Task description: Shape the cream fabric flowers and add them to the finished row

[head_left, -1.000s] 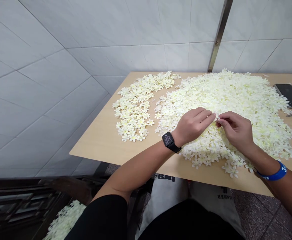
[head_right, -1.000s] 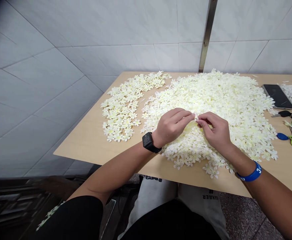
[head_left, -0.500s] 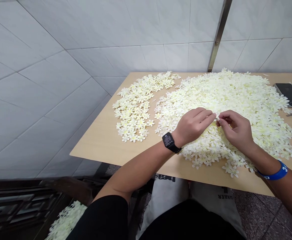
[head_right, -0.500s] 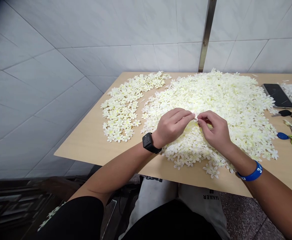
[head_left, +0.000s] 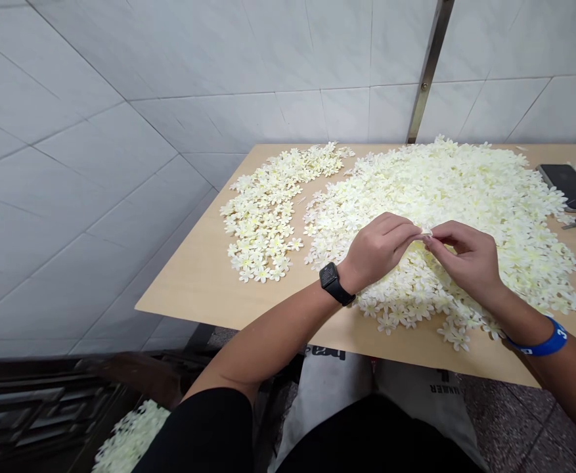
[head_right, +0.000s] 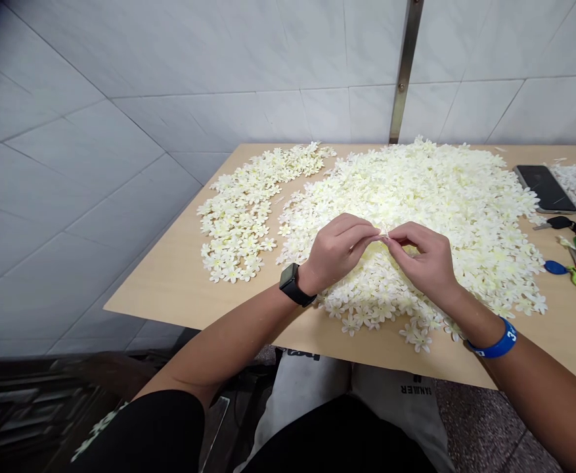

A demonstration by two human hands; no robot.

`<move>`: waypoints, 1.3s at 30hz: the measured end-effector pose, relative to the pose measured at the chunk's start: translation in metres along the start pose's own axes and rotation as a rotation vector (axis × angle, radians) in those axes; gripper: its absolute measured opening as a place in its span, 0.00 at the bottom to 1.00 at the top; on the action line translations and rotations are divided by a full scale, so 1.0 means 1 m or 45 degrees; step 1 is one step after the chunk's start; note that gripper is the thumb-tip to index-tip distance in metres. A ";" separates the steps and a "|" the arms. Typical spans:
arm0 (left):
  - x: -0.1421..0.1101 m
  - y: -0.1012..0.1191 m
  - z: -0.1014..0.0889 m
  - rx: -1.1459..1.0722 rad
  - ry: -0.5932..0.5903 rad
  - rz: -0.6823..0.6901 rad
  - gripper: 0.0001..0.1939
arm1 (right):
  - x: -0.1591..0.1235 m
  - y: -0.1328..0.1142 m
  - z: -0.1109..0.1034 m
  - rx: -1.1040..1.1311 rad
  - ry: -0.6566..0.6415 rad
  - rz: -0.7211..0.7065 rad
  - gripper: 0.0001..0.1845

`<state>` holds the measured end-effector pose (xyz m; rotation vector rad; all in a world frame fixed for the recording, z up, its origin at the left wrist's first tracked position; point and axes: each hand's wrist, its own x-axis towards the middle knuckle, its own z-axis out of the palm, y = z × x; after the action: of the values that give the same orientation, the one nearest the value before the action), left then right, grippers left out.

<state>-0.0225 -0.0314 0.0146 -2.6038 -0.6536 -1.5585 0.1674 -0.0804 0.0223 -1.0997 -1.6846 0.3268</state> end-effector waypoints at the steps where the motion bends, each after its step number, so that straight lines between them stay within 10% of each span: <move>1: 0.001 0.001 0.000 -0.038 0.025 -0.026 0.05 | 0.000 -0.001 0.000 0.031 -0.007 0.020 0.07; 39: 0.000 0.004 0.003 -0.605 -0.005 -0.598 0.09 | 0.001 0.008 0.002 -0.014 0.274 0.171 0.10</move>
<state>-0.0182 -0.0341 0.0140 -2.9293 -1.0761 -2.0575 0.1695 -0.0741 0.0165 -1.2142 -1.4280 0.2736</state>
